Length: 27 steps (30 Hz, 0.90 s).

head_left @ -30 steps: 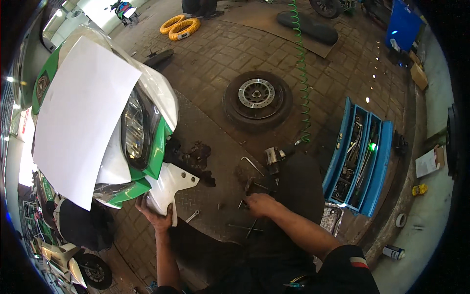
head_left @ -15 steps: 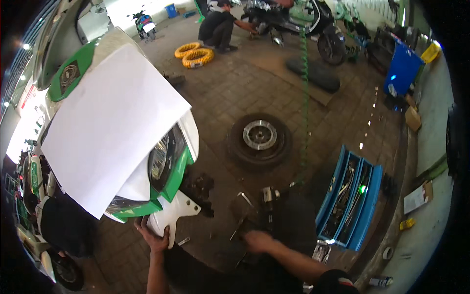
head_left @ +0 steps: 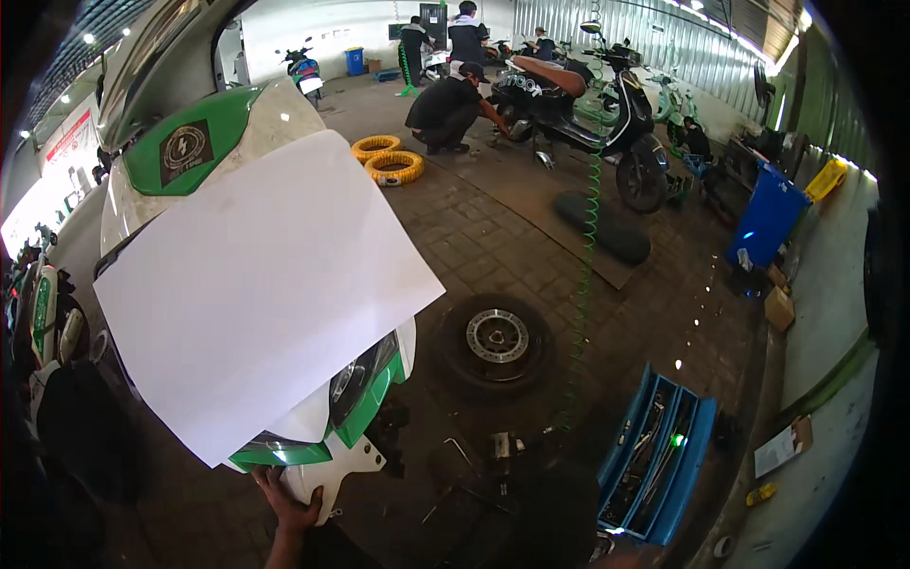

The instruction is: The person works on the front brake assembly of a white and green scooter, first removing the brake caliper by hand and then using an Allen key to loosen components within the caliper. The person reaches into a blue metal toolbox to retrieve and return tools while working on the brake parts.

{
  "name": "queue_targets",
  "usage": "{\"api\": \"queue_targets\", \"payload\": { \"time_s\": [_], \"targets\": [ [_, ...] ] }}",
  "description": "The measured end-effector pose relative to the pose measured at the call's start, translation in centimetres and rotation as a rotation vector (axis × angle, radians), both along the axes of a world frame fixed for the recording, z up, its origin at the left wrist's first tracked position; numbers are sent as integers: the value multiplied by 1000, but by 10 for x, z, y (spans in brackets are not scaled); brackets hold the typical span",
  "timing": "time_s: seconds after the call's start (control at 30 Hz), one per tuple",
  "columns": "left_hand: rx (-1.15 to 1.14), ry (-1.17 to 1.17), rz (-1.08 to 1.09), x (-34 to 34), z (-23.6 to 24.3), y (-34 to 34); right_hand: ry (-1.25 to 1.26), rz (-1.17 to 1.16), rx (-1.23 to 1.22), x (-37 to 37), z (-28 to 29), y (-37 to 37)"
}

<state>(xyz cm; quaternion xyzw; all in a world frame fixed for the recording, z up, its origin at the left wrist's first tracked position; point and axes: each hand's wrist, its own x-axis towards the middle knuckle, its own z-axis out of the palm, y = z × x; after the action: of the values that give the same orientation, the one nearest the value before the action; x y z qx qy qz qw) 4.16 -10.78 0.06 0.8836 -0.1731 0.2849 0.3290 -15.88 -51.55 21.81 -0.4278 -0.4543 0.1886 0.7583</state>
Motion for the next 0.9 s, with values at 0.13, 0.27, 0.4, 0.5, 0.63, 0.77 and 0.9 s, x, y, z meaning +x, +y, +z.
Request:
{"api": "queue_targets", "payload": {
  "time_s": [0.13, 0.27, 0.4, 0.5, 0.63, 0.77, 0.9],
  "targets": [
    [32, -29, -17, 4, 16, -14, -118, 0, -513, 0, 0, -28],
    [-37, 31, -25, 3, 17, -13, 240, 155, -676, 12, 31, -27],
    [-35, 4, -40, 10, 17, -29, -120, 204, -1059, 14, 70, 5],
    [54, -9, 28, -3, 39, -8, -409, 112, -1140, 4, 70, 27],
    [28, -6, 8, 2, 45, -16, -685, 179, -1349, 15, 123, 60],
    [-13, -25, -1, 0, 53, -15, -872, 142, -1349, 8, 123, 67],
    [-30, -21, -5, -2, 54, -16, -808, 103, -1429, 2, 136, 73]
  ]
}}
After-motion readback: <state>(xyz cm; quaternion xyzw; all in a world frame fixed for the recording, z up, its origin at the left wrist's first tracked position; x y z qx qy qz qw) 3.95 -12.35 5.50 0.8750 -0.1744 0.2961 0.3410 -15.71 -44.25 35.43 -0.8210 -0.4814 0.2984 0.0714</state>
